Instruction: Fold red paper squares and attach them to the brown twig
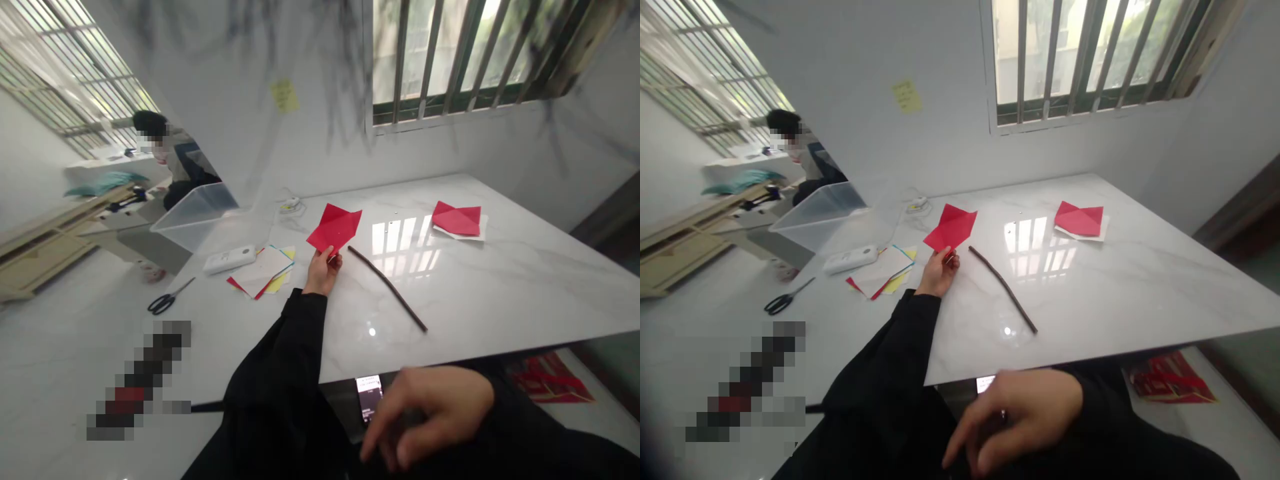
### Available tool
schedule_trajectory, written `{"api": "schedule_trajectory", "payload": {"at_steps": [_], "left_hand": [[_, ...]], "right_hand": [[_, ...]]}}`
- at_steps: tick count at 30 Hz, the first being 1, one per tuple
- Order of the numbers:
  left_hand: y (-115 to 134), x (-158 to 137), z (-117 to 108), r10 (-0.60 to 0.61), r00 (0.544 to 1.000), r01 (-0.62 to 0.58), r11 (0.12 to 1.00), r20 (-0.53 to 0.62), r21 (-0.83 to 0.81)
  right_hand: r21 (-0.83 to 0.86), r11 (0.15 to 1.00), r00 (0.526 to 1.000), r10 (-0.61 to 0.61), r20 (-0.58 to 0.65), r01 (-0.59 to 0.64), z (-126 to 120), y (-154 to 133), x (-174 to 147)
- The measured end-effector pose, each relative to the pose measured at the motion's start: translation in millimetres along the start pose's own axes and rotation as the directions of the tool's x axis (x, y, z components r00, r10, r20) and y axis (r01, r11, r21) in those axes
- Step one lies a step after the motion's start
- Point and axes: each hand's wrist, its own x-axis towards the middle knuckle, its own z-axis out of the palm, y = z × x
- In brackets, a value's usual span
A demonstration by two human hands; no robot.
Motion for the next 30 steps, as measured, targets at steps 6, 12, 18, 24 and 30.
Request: {"api": "schedule_trajectory", "payload": {"at_steps": [6, 12, 18, 24, 30], "left_hand": [[8, 0, -1, -0.044, 0.998, 0.048, 0.995, 0.047, -0.087], [-1, -2, 5, 0.046, 0.997, -0.051, 0.995, 0.057, 0.081], [-15, -3, 10, 0.153, 0.984, -0.175, 0.939, 0.096, 0.295], [-20, 3, 10, 0.285, 0.956, -0.288, 0.856, 0.073, 0.43], [-21, 8, 9, 0.255, 0.961, -0.274, 0.862, 0.102, 0.427]], "right_hand": [[0.135, 0.865, 0.421, -0.094, -0.902, 0.483, -135, -6, 18], [0.246, 0.912, 0.437, 0.084, -0.895, 0.327, -213, 48, 28], [0.328, 0.899, 0.603, 0.094, -0.792, 0.29, -226, 53, 20], [0.349, 0.88, 0.612, 0.087, -0.786, 0.323, -234, 51, 31], [0.313, 0.903, 0.595, 0.083, -0.799, 0.294, -233, 49, 35]]}}
